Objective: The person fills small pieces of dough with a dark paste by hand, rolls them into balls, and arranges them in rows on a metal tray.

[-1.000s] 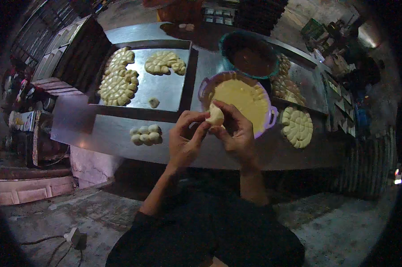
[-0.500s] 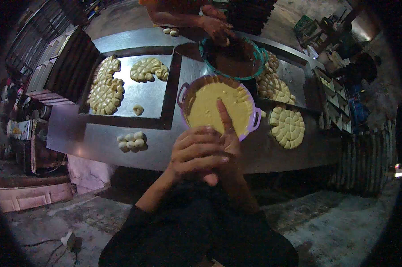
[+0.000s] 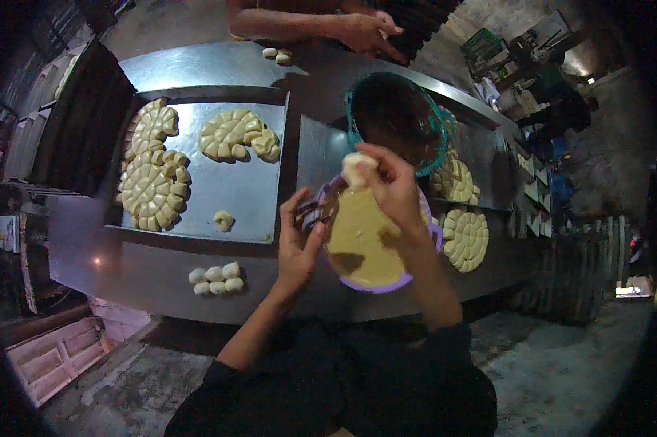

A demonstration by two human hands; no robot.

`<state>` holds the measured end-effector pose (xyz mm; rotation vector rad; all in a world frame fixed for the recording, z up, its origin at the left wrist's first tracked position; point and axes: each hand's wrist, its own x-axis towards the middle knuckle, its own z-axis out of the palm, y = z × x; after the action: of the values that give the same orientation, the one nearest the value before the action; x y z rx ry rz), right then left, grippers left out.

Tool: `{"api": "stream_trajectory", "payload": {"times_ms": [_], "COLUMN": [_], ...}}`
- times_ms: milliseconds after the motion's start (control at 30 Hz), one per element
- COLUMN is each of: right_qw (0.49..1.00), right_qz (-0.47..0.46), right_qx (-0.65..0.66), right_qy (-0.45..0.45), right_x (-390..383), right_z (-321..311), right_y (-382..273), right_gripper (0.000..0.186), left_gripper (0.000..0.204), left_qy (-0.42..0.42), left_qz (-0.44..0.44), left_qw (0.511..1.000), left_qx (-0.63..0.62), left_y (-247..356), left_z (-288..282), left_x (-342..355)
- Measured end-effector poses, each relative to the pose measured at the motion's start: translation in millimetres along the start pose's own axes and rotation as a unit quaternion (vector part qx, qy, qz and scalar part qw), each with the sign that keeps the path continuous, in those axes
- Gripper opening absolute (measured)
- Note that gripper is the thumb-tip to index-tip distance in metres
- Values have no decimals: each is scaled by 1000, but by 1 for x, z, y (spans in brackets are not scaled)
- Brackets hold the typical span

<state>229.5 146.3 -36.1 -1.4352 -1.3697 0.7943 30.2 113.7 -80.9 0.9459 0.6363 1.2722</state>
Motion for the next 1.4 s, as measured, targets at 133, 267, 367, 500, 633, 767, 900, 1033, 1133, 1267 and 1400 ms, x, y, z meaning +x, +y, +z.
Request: {"api": "stream_trajectory", "payload": {"times_ms": [133,267,367,500,633,767,900,1033,1133,1267,1400], "right_qw": [911,884,921,949,971,964,973,993,964,961,979], "right_qz": [91,153,159,193,185,116,83,-40,-166,-225,-153], "right_qx": [-391,-410,-344,-248,146,237,201,72,-188,-150,126], "right_qy": [-95,-163,-87,19,-25,-22,-78,-90,-85,-50,-45], "right_x": [82,98,87,79,32,-8,-41,-63,-84,-121,-159], "right_z": [-37,-52,-59,-27,31,59,36,21,3,-8,-21], "right_y": [32,96,104,39,-38,-54,-47,-63,-89,-104,-98], "right_gripper": [40,56,46,40,38,43,45,55,58,39,32], "left_gripper": [33,34,34,34,41,48,44,43,50,51,44], "left_qy": [-16,33,37,-19,-48,-49,50,33,-37,-97,-103], "left_qz": [-162,-270,-311,-300,-281,-373,-371,-302,-220,-106,-25], "left_qw": [986,954,934,948,951,889,856,891,958,989,991], "left_qx": [-35,-129,-171,-109,-120,-260,-357,-339,-178,-22,78], "left_y": [2,-3,-1,8,24,45,51,73,79,89,95], "left_z": [-39,-62,-70,-63,-33,-23,-11,10,20,43,66], "left_x": [25,41,55,72,68,52,29,4,-24,-60,-96]}}
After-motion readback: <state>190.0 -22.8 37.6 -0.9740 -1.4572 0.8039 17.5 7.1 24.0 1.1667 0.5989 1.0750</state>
